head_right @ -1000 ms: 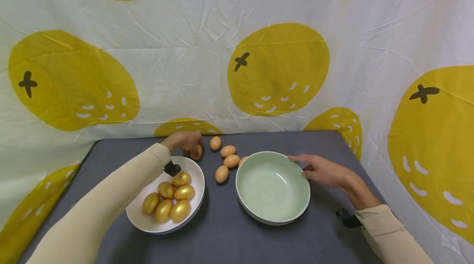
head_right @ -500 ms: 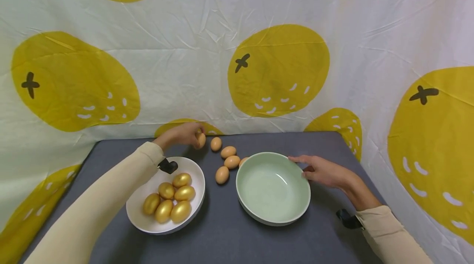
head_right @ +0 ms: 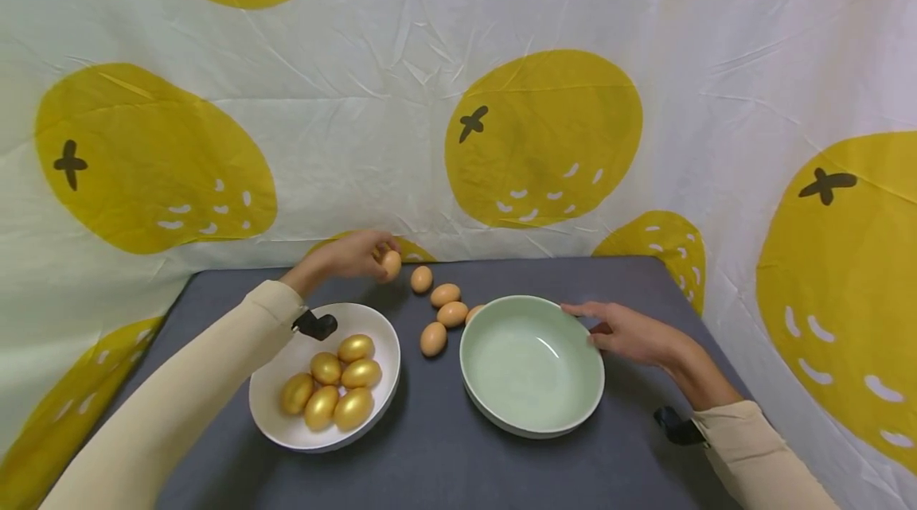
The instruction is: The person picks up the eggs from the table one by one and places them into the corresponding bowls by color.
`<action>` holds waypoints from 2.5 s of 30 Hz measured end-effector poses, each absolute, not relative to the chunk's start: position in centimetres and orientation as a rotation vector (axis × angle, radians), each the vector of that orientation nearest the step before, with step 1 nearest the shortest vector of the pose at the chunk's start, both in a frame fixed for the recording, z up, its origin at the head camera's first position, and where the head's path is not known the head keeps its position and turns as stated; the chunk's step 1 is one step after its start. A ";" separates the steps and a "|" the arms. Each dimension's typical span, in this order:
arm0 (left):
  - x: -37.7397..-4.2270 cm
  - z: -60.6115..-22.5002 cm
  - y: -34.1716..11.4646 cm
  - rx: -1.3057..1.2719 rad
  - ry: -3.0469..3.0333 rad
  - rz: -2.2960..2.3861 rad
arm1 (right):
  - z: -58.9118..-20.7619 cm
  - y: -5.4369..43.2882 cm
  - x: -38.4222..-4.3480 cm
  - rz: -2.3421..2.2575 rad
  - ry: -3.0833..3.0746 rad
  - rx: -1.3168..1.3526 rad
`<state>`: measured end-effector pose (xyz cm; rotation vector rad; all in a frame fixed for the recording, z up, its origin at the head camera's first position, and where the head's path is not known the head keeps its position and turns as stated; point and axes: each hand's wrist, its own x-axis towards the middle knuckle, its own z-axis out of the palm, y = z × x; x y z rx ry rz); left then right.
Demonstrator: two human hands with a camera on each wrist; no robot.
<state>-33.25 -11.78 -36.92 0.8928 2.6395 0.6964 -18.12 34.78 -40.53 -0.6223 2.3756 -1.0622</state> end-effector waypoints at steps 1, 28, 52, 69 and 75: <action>-33.1 -36.8 -11.8 0.897 2.637 0.708 | -40.5 34.8 -18.1 -1.064 2.375 -0.624; -29.1 -36.3 -11.4 0.937 2.537 1.048 | -40.6 34.9 -18.0 -1.083 2.363 -0.662; -25.3 -37.3 -8.7 1.024 2.382 1.129 | -40.7 34.9 -18.1 -1.119 2.329 -0.660; -23.8 -38.0 -4.5 1.118 2.308 1.054 | -40.6 34.9 -18.0 -1.096 2.349 -0.677; -23.3 -38.6 -2.7 1.182 2.300 0.985 | -40.8 35.0 -18.0 -1.094 2.359 -0.672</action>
